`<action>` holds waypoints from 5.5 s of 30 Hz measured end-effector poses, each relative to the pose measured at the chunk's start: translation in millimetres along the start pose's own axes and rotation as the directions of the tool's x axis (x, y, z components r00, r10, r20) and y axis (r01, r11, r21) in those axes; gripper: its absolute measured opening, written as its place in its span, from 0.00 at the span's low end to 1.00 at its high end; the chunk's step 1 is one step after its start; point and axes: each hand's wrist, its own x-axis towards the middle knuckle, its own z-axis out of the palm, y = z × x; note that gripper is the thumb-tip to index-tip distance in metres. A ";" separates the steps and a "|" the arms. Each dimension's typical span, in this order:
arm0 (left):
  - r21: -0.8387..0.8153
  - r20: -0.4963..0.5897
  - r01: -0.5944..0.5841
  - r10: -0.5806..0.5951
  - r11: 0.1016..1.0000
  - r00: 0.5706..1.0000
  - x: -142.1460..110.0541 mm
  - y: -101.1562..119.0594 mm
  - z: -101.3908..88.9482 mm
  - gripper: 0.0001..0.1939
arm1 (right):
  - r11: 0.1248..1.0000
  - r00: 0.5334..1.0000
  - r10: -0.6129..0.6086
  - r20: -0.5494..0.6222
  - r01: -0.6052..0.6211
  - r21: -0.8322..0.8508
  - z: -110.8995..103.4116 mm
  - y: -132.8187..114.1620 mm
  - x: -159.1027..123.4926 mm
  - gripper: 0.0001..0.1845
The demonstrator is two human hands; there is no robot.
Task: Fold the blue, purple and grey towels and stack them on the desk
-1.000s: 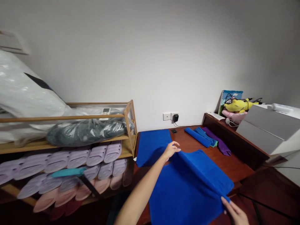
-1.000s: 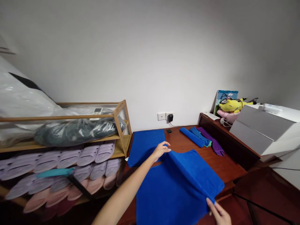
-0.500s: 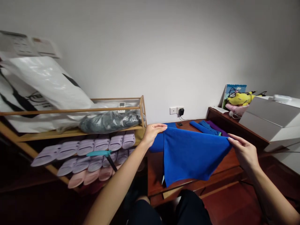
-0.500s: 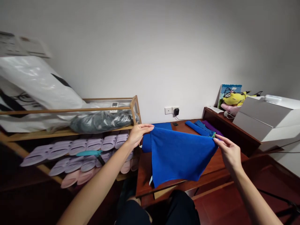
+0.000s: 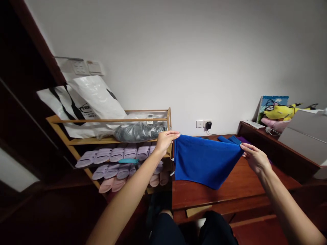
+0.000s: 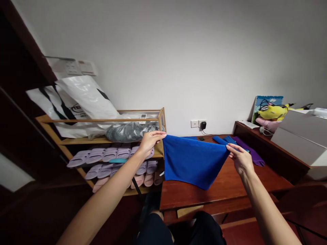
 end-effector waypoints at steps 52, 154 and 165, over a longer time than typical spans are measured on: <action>0.486 0.279 -0.328 0.212 0.810 0.937 -3.7 15.7 -46.1 0.05 | 0.299 0.676 -0.606 0.420 0.682 -0.667 12.5 3.9 12.4 0.21; 0.887 0.436 -0.416 -0.069 0.198 0.897 -153.6 -258.1 3.0 0.31 | 0.148 0.729 -0.012 0.685 0.678 -0.720 50.6 283.1 -65.6 0.33; 0.952 0.169 -0.176 0.049 0.252 0.984 -126.8 -263.4 -13.2 0.30 | 0.325 0.832 -0.160 0.532 0.553 -0.767 36.4 265.2 -19.9 0.30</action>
